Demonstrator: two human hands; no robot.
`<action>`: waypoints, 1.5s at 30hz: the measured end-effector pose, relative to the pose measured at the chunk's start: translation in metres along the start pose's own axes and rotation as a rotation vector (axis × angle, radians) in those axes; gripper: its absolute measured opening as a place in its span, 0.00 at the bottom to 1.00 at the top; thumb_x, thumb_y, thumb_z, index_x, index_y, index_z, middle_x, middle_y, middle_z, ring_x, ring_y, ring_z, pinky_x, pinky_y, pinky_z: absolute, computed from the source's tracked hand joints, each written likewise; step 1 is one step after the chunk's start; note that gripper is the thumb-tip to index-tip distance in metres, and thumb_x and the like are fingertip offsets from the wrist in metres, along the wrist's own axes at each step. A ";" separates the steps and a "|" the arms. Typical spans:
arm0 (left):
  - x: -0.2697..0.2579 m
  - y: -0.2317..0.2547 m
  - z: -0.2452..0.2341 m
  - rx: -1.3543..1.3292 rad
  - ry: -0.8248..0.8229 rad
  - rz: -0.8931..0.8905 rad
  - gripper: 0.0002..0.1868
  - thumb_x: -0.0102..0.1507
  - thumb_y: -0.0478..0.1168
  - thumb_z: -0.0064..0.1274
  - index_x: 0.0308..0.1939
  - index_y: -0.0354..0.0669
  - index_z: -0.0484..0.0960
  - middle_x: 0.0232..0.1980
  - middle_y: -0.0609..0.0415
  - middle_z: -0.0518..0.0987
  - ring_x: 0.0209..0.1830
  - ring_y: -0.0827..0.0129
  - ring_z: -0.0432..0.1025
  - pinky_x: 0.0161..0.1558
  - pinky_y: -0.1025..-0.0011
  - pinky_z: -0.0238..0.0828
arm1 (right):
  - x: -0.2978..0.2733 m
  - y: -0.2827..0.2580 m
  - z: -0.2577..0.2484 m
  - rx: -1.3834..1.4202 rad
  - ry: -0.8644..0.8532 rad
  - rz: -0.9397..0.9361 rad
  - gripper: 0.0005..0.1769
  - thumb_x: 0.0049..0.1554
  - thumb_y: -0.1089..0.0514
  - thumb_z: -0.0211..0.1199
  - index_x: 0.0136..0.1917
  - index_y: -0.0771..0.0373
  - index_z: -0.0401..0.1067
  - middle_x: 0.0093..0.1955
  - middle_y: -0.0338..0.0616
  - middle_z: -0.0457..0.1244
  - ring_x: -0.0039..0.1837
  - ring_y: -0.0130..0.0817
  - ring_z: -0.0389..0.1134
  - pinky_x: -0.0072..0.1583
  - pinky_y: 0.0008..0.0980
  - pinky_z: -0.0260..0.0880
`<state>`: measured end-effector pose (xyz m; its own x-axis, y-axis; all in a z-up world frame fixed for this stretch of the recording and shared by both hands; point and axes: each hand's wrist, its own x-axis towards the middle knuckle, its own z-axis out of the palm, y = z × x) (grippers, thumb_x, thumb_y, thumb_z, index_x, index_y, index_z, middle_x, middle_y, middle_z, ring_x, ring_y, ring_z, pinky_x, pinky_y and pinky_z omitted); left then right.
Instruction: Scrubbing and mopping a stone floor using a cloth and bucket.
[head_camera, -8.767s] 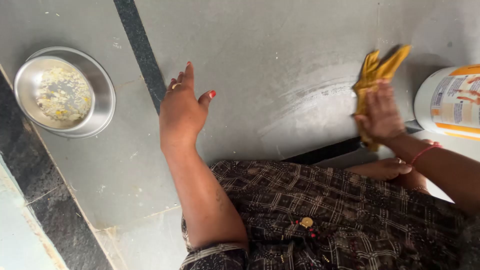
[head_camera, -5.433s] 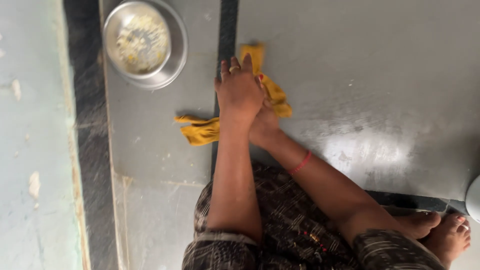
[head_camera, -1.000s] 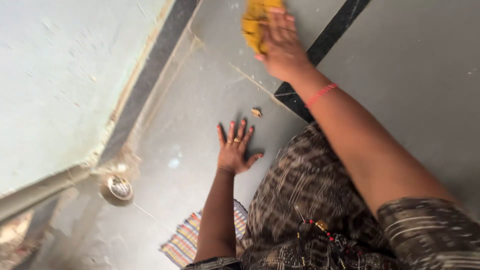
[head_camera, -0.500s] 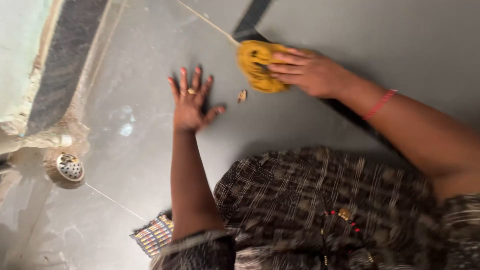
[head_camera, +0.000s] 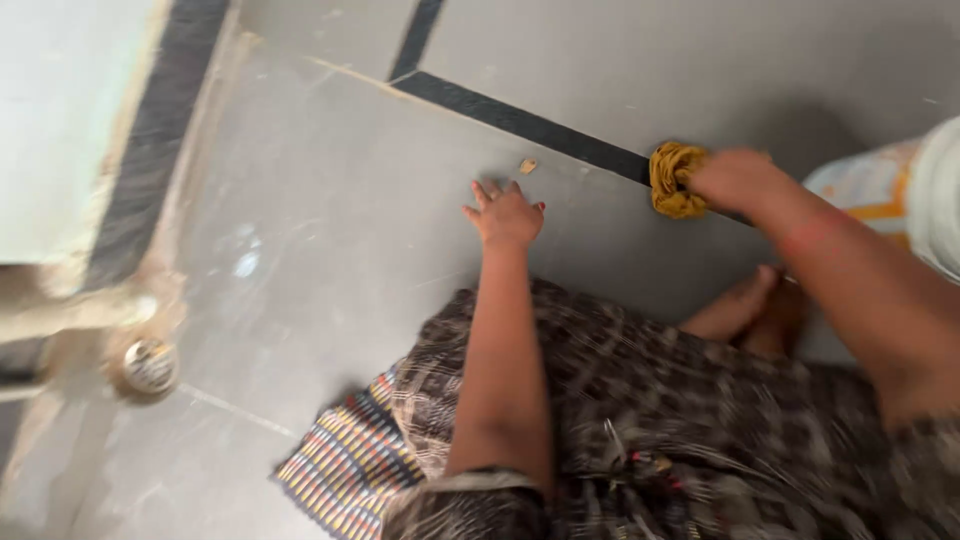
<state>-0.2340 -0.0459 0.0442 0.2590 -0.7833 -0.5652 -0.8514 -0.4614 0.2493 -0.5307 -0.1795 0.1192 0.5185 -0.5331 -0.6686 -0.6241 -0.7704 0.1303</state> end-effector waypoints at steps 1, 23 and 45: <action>-0.016 0.006 0.007 -0.094 0.043 0.084 0.38 0.67 0.58 0.48 0.77 0.45 0.61 0.80 0.42 0.56 0.84 0.45 0.40 0.75 0.37 0.40 | 0.006 0.001 -0.003 -0.039 0.004 0.000 0.19 0.56 0.59 0.62 0.61 0.49 0.77 0.62 0.41 0.70 0.63 0.41 0.72 0.63 0.41 0.75; 0.012 -0.001 -0.068 -0.194 0.049 0.249 0.40 0.62 0.56 0.58 0.73 0.41 0.64 0.72 0.37 0.66 0.76 0.41 0.55 0.68 0.43 0.57 | 0.309 0.155 0.063 0.258 0.838 0.444 0.31 0.76 0.47 0.37 0.88 0.58 0.48 0.89 0.50 0.39 0.87 0.52 0.35 0.80 0.62 0.27; 0.035 0.041 -0.020 -0.267 0.264 0.237 0.38 0.64 0.47 0.55 0.76 0.42 0.62 0.73 0.37 0.67 0.76 0.41 0.58 0.67 0.46 0.62 | 0.126 -0.048 0.044 0.174 0.684 0.475 0.36 0.67 0.49 0.54 0.81 0.71 0.55 0.84 0.60 0.49 0.85 0.58 0.43 0.85 0.50 0.38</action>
<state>-0.2504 -0.1010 0.0504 0.2080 -0.9438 -0.2568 -0.7626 -0.3209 0.5617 -0.4610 -0.1939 -0.0035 0.3827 -0.9235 0.0254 -0.9169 -0.3763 0.1332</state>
